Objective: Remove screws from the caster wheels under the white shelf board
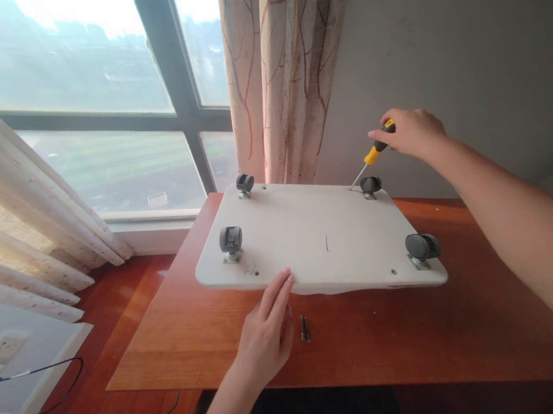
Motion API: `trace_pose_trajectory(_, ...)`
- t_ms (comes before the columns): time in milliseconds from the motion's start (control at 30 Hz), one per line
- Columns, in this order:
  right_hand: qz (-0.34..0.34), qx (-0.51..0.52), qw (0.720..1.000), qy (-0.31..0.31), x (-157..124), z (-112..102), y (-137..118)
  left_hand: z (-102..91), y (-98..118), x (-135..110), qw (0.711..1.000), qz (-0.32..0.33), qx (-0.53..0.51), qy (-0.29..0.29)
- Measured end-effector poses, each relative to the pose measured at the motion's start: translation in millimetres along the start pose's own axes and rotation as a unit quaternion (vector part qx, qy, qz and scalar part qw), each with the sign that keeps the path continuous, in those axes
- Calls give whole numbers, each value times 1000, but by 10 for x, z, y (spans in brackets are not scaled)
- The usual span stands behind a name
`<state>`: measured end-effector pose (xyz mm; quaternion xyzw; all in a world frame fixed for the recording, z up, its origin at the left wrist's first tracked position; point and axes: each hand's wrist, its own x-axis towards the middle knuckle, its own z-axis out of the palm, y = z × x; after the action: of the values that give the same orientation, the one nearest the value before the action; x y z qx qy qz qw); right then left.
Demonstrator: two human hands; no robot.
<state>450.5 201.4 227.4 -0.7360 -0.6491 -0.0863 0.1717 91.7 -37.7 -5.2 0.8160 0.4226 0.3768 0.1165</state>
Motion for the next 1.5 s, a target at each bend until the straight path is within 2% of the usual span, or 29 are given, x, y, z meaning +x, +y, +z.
trace_pose_trajectory(100, 2, 6, 1000, -18, 15, 9, 1, 2, -1, 4, 1000, 1, 5, 3)
trace_pose_trajectory(233, -29, 48, 997, -57, 46, 8, 35, -8, 7, 13, 1000, 3, 7, 8)
trace_pose_trajectory(467, -1, -11, 1000, 4, 45, -21, -65, -12, 12, 6, 1000, -2, 0, 3)
trace_pose_trajectory(633, 15, -43, 999, 13, -9, -39, -206, -8, 3, 3, 1000, -2, 1, 2)
trace_pose_trajectory(800, 22, -37, 999, 24, -70, -18, -244, 6, -12, -5, 1000, 2, -3, -1)
trace_pose_trajectory(933, 10, -28, 999, 24, -106, -34, -232, 13, -12, -1, 1000, 7, 14, 5)
trace_pose_trajectory(1067, -12, -16, 999, 38, -206, -145, -250, 4, 3, 12, 1000, 11, 27, 10)
trace_pose_trajectory(1200, -46, 26, 993, 106, -533, -303, -326, -4, 21, 20, 999, 21, 22, 19)
trace_pose_trajectory(1333, -89, 129, 975, 158, -1161, -439, -370, -18, 38, -19, 996, 56, -1, 66)
trace_pose_trajectory(1433, -73, 273, 949, 140, -1729, -505, -331, -58, 67, -63, 991, 77, -22, 104)
trace_pose_trajectory(1500, -53, 366, 924, 101, -2091, -520, -285, -100, 101, -75, 994, 74, -19, 75)
